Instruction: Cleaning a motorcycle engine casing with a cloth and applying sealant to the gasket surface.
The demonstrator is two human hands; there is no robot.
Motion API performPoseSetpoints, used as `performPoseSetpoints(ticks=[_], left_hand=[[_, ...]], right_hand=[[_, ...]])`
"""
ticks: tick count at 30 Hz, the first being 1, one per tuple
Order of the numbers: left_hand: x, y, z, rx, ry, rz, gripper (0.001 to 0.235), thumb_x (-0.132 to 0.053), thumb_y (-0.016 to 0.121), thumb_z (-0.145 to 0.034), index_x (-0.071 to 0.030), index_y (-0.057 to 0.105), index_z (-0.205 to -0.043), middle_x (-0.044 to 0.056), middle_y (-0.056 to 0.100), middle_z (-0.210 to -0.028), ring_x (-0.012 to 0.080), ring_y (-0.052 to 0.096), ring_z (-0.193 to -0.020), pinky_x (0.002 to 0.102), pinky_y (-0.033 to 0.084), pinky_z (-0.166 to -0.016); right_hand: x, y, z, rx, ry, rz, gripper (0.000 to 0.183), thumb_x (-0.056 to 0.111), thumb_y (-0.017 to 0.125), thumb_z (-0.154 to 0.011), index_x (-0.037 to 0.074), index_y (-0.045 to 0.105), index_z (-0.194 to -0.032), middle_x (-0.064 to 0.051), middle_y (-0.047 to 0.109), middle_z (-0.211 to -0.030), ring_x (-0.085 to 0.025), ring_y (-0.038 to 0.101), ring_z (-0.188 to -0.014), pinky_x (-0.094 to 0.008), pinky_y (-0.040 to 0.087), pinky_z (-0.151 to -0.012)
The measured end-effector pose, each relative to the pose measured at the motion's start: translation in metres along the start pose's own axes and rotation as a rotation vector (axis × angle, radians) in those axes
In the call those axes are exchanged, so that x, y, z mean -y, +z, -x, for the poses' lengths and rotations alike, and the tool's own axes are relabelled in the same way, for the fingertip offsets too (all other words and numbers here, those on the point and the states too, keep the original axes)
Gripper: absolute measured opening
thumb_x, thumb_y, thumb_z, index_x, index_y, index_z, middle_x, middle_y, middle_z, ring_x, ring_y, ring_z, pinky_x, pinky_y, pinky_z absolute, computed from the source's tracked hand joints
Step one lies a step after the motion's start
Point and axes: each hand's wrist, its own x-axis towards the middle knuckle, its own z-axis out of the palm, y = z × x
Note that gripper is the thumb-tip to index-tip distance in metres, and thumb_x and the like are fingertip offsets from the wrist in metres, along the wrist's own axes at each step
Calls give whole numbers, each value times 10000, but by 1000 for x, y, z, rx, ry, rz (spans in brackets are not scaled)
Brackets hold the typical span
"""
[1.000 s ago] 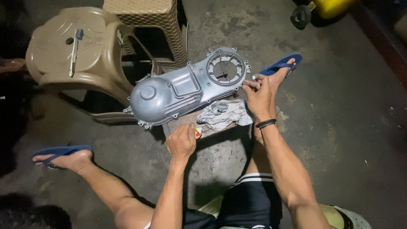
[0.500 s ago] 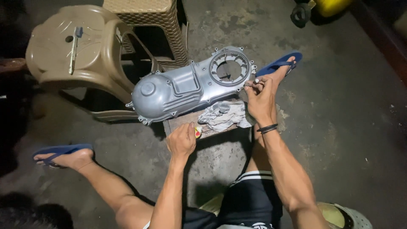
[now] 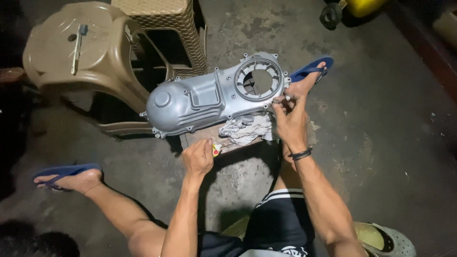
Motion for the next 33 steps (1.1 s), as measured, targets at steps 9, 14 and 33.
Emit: performPoseSetpoints(ticks=[9,14,33], left_hand=[[-6,-6,-6,34,-8,17,509,-326,437,-1099,-176,473,-613,65,464,-505,293,582,-478,338,442,-460],[-11,-12,-9,58,-40,79,513,-320,401,-1107,-165,495,-628,44,467,-501,248,564,-464,305,418,-452],[-3,-6,4,46,-82,96,561,-351,386,-1123,-125,471,-617,73,462,-493,257,522,-450,335,389,-460]], right_hand=[[-18,-3,51,-138,53,-47,335,-62,740,-892,-37,494,-1118,-193,709,-969,-266,718,-865,-364,593,-768],[-51,7,75,-173,134,-152,394,-42,746,-872,-14,448,-1129,-166,712,-957,-177,668,-835,-252,559,-791],[-48,-35,80,-196,422,-659,423,90,631,-944,15,490,-1336,-127,595,-1287,-162,609,-1053,-267,557,-859]])
